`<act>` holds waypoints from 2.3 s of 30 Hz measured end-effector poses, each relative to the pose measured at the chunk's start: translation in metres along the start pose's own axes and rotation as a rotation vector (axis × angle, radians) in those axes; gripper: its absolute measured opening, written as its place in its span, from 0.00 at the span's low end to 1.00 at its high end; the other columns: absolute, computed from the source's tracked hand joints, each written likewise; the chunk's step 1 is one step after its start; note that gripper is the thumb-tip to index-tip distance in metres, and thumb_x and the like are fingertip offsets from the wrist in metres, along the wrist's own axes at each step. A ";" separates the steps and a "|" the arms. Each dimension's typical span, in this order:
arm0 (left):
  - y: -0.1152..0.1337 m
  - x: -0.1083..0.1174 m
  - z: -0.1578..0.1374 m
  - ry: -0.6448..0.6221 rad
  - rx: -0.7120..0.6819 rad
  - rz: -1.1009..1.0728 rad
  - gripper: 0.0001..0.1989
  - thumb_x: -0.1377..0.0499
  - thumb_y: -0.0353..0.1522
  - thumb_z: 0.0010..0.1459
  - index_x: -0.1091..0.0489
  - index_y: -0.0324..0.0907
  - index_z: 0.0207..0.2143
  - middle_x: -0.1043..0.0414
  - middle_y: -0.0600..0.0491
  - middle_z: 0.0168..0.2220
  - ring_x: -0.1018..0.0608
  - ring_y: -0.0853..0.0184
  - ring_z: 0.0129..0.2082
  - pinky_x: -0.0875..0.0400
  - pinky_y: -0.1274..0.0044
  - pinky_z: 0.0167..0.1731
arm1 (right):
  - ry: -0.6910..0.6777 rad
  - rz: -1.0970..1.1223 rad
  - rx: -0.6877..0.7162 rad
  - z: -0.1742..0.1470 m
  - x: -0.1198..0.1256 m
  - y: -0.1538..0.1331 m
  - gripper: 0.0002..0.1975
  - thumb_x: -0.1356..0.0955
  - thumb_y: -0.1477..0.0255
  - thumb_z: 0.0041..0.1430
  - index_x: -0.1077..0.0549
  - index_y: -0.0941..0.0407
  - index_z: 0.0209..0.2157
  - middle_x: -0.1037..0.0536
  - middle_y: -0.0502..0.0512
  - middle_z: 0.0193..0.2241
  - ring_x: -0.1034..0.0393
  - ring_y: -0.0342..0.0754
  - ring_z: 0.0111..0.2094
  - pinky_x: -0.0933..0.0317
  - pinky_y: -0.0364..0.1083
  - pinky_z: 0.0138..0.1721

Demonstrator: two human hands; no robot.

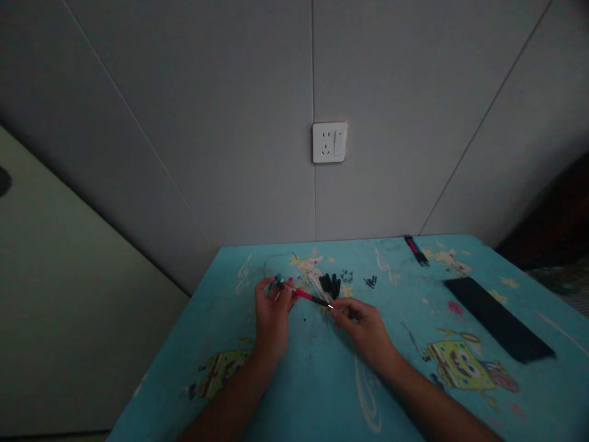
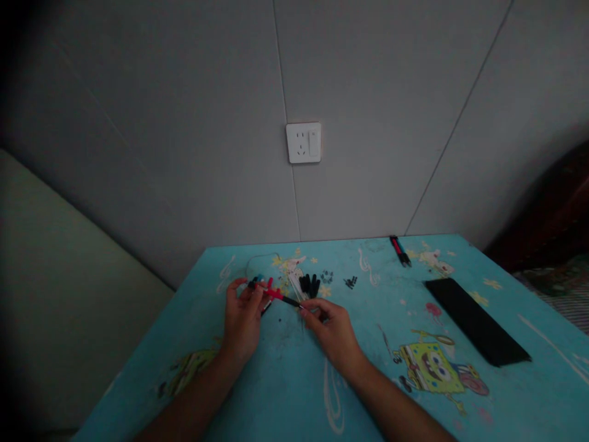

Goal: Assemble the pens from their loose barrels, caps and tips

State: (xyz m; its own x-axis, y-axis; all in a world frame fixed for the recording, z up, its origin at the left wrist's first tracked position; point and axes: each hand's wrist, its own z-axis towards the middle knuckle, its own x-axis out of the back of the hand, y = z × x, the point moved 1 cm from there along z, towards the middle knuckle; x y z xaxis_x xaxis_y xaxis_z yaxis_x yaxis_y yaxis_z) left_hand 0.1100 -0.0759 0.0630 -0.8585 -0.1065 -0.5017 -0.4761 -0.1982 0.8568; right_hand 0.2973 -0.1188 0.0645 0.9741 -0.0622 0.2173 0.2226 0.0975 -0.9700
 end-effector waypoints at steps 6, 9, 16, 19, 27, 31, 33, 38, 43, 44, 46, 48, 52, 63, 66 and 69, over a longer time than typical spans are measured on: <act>0.020 -0.007 -0.020 -0.149 -0.342 0.114 0.17 0.40 0.30 0.61 0.44 0.50 0.48 0.23 0.54 0.38 0.19 0.68 0.37 0.25 0.69 0.44 | -0.054 0.163 -0.077 -0.002 0.004 0.001 0.15 0.28 0.62 0.55 0.21 0.58 0.40 0.25 0.50 0.22 0.32 0.45 0.26 0.40 0.44 0.31; 0.033 -0.005 -0.035 -0.345 -0.560 0.168 0.16 0.43 0.27 0.62 0.42 0.53 0.47 0.22 0.55 0.40 0.19 0.66 0.37 0.23 0.66 0.41 | -0.115 0.348 -0.100 -0.004 0.007 0.003 0.15 0.27 0.61 0.54 0.21 0.58 0.38 0.27 0.49 0.20 0.34 0.43 0.24 0.42 0.43 0.31; 0.046 -0.015 -0.060 -0.921 -0.758 0.331 0.21 0.47 0.44 0.64 0.35 0.46 0.55 0.21 0.45 0.40 0.19 0.60 0.43 0.24 0.73 0.44 | -0.427 0.434 -0.152 -0.007 0.014 0.008 0.27 0.39 0.53 0.65 0.29 0.59 0.21 0.32 0.49 0.16 0.40 0.41 0.19 0.48 0.42 0.25; 0.047 -0.018 -0.058 -0.907 -0.743 0.319 0.21 0.48 0.42 0.65 0.38 0.48 0.58 0.22 0.46 0.42 0.20 0.60 0.44 0.25 0.73 0.45 | -0.466 0.323 -0.184 -0.007 0.017 0.010 0.28 0.41 0.55 0.67 0.28 0.59 0.22 0.32 0.50 0.15 0.39 0.41 0.19 0.47 0.43 0.26; 0.041 -0.014 -0.048 -0.545 -0.568 0.076 0.22 0.50 0.22 0.65 0.47 0.55 0.56 0.26 0.51 0.46 0.20 0.61 0.42 0.23 0.66 0.40 | -0.522 0.345 -0.036 -0.010 0.017 0.006 0.24 0.38 0.54 0.64 0.26 0.57 0.24 0.30 0.53 0.23 0.35 0.47 0.29 0.44 0.46 0.35; 0.039 -0.016 -0.046 -0.375 -0.287 0.039 0.14 0.46 0.31 0.66 0.44 0.52 0.52 0.25 0.51 0.40 0.19 0.61 0.40 0.24 0.64 0.41 | -0.539 0.286 -0.053 -0.013 0.015 -0.003 0.28 0.42 0.54 0.67 0.27 0.56 0.22 0.30 0.54 0.20 0.35 0.48 0.26 0.43 0.46 0.32; 0.037 -0.017 -0.041 -0.305 -0.183 0.002 0.16 0.43 0.36 0.63 0.43 0.51 0.52 0.25 0.51 0.40 0.20 0.59 0.41 0.26 0.62 0.44 | -0.466 0.147 -0.003 -0.014 0.012 -0.006 0.26 0.42 0.56 0.67 0.26 0.56 0.24 0.30 0.53 0.21 0.36 0.47 0.25 0.44 0.46 0.30; 0.024 -0.016 -0.028 -0.180 0.012 -0.076 0.22 0.40 0.34 0.61 0.44 0.51 0.54 0.27 0.49 0.47 0.21 0.60 0.45 0.29 0.62 0.50 | -0.362 -0.230 0.243 -0.015 0.003 -0.007 0.17 0.35 0.60 0.63 0.27 0.56 0.26 0.31 0.53 0.24 0.36 0.47 0.27 0.44 0.45 0.31; 0.019 -0.013 -0.024 -0.168 0.076 -0.135 0.26 0.40 0.34 0.61 0.48 0.51 0.58 0.25 0.48 0.45 0.21 0.59 0.47 0.29 0.62 0.50 | -0.427 -0.086 0.077 -0.021 -0.009 -0.004 0.26 0.44 0.59 0.69 0.24 0.56 0.28 0.29 0.52 0.22 0.34 0.46 0.26 0.43 0.44 0.30; 0.019 -0.012 -0.024 -0.166 0.074 -0.141 0.26 0.40 0.34 0.61 0.48 0.51 0.58 0.25 0.48 0.46 0.21 0.59 0.47 0.29 0.62 0.50 | -0.459 -0.033 0.028 -0.022 -0.011 -0.004 0.28 0.46 0.58 0.70 0.23 0.57 0.28 0.29 0.53 0.21 0.34 0.46 0.25 0.43 0.44 0.30; 0.020 -0.011 -0.023 -0.164 0.065 -0.144 0.26 0.39 0.34 0.61 0.48 0.51 0.57 0.25 0.48 0.47 0.21 0.60 0.46 0.30 0.62 0.51 | -0.488 0.048 -0.028 -0.023 -0.014 -0.005 0.32 0.48 0.57 0.70 0.23 0.58 0.28 0.29 0.53 0.19 0.34 0.46 0.24 0.42 0.44 0.30; 0.022 -0.010 -0.022 -0.165 0.061 -0.140 0.25 0.39 0.35 0.60 0.47 0.51 0.55 0.25 0.47 0.47 0.21 0.60 0.46 0.30 0.62 0.51 | -0.420 0.063 -0.002 -0.023 -0.015 -0.008 0.27 0.45 0.57 0.69 0.23 0.58 0.33 0.28 0.53 0.21 0.33 0.46 0.26 0.41 0.45 0.31; 0.021 -0.009 -0.020 -0.159 0.075 -0.128 0.24 0.38 0.35 0.59 0.46 0.51 0.54 0.25 0.47 0.48 0.21 0.60 0.46 0.29 0.62 0.51 | -0.212 -0.081 0.114 -0.024 -0.012 -0.013 0.14 0.33 0.59 0.61 0.26 0.56 0.37 0.26 0.52 0.28 0.33 0.47 0.31 0.40 0.44 0.34; 0.022 -0.002 -0.020 -0.251 0.112 -0.175 0.22 0.36 0.34 0.57 0.41 0.54 0.51 0.23 0.53 0.42 0.19 0.63 0.41 0.25 0.68 0.47 | -0.526 0.364 -0.143 -0.035 -0.020 -0.007 0.28 0.44 0.51 0.66 0.31 0.57 0.24 0.30 0.48 0.13 0.36 0.43 0.17 0.41 0.42 0.24; 0.023 0.001 -0.020 -0.276 0.175 -0.218 0.22 0.36 0.33 0.58 0.41 0.56 0.51 0.23 0.54 0.42 0.18 0.65 0.37 0.22 0.74 0.40 | -0.839 0.641 -0.288 -0.037 -0.023 -0.003 0.31 0.42 0.45 0.61 0.37 0.55 0.18 0.35 0.47 0.10 0.40 0.42 0.12 0.41 0.42 0.20; 0.023 0.002 -0.018 -0.276 0.207 -0.217 0.22 0.37 0.33 0.59 0.41 0.56 0.53 0.23 0.52 0.44 0.18 0.66 0.37 0.22 0.75 0.38 | -0.833 0.662 -0.303 -0.036 -0.026 0.000 0.29 0.39 0.44 0.58 0.35 0.56 0.20 0.35 0.46 0.11 0.40 0.41 0.13 0.41 0.41 0.20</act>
State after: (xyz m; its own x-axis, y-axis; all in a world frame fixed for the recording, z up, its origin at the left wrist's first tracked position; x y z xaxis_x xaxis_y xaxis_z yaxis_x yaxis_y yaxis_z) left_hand 0.1013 -0.0985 0.0793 -0.7393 0.1870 -0.6469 -0.6562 0.0160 0.7545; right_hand 0.2701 -0.1531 0.0552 0.6442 0.6115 -0.4594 -0.2604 -0.3895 -0.8835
